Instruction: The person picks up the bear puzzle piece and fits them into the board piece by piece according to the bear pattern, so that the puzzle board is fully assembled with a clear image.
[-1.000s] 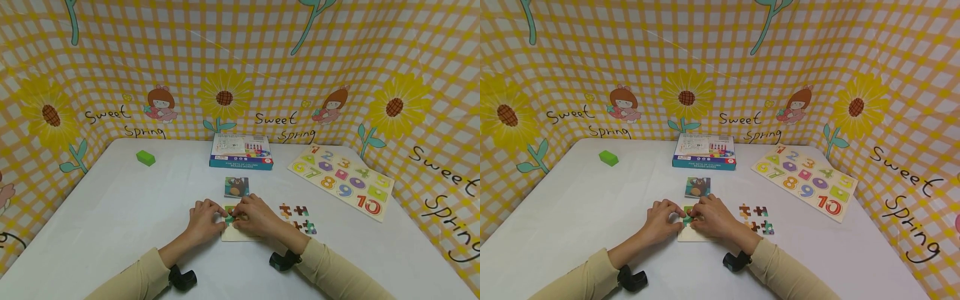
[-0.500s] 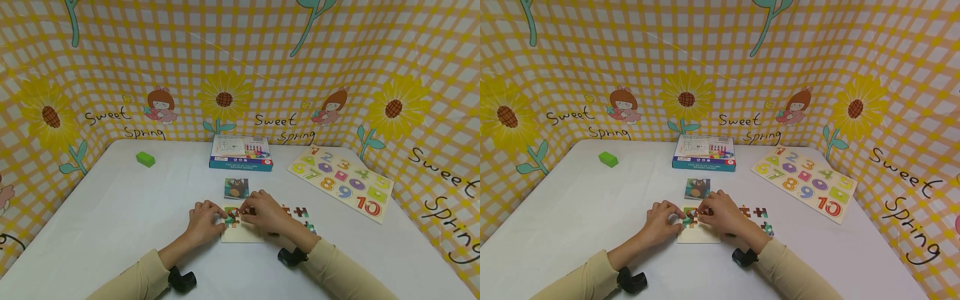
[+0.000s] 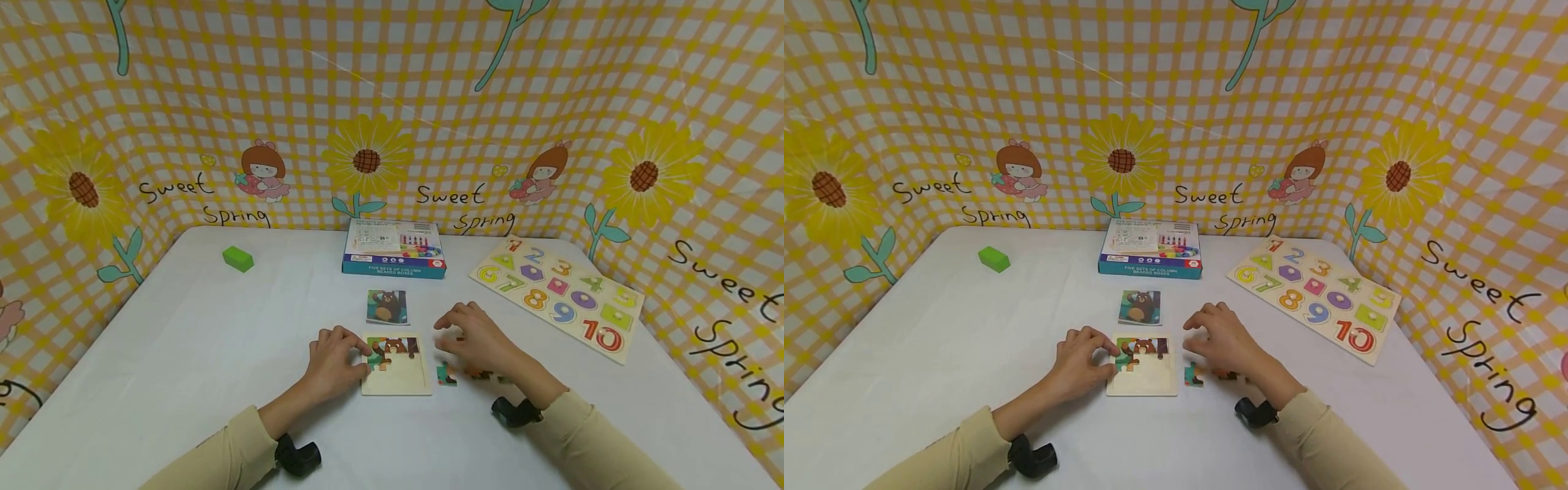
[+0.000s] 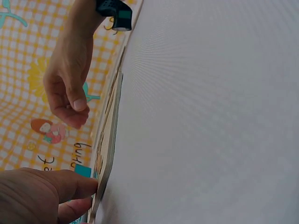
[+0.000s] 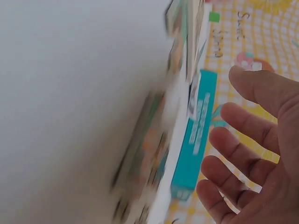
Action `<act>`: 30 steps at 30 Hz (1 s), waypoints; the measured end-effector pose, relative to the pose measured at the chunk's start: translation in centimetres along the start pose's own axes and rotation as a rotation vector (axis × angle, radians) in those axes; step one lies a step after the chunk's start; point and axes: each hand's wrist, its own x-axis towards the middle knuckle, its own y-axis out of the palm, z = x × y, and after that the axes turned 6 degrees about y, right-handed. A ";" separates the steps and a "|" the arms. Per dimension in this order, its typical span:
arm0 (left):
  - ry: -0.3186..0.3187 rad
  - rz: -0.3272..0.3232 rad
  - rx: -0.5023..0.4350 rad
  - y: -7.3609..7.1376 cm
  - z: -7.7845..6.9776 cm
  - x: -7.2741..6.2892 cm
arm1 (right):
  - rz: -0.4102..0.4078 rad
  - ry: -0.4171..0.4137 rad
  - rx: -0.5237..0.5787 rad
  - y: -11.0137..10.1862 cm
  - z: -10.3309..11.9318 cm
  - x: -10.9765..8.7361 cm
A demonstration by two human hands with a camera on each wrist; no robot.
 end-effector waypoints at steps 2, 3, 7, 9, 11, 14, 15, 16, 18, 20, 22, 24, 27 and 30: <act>0.001 0.000 0.002 0.0 0.0 0.0 | 0.005 0.019 0.000 -0.2 -0.7 -0.2; 0.001 0.000 0.001 0.0 0.0 0.0 | 0.007 0.026 -0.003 -0.3 -1.1 -0.3; 0.004 -0.002 0.000 0.0 0.0 -0.1 | 0.005 0.051 -0.018 -0.6 -2.2 -0.7; 0.005 -0.003 -0.002 0.0 0.1 -0.1 | 0.001 0.058 -0.020 -0.7 -2.7 -1.0; 0.005 -0.005 0.001 0.0 0.1 -0.1 | -0.003 0.054 -0.021 -0.9 -3.2 -1.2; 0.003 -0.003 0.002 0.1 0.1 0.0 | -0.006 0.040 -0.029 -1.0 -4.0 -1.6; 0.002 -0.002 0.001 0.1 0.1 0.0 | -0.006 0.034 -0.036 -1.0 -4.2 -1.6; 0.001 -0.001 0.001 0.1 0.1 0.0 | -0.004 0.035 -0.039 -1.0 -4.4 -1.7; 0.000 0.001 -0.001 0.1 0.1 0.1 | -0.001 0.041 -0.041 -1.0 -4.7 -1.9; 0.000 0.001 0.000 0.0 0.1 0.0 | 0.006 0.056 -0.039 -1.0 -4.9 -2.0; 0.000 0.000 -0.001 0.0 0.1 0.0 | 0.016 0.064 -0.032 -1.1 -5.1 -2.0; 0.000 0.000 -0.001 0.0 0.0 0.0 | 0.022 0.073 -0.031 -1.1 -5.3 -2.1; -0.001 0.000 -0.005 0.0 0.0 0.0 | 0.030 0.073 -0.025 -1.1 -5.6 -2.1; -0.003 0.001 -0.006 0.0 0.0 0.0 | 0.032 0.081 -0.022 -1.1 -5.8 -2.1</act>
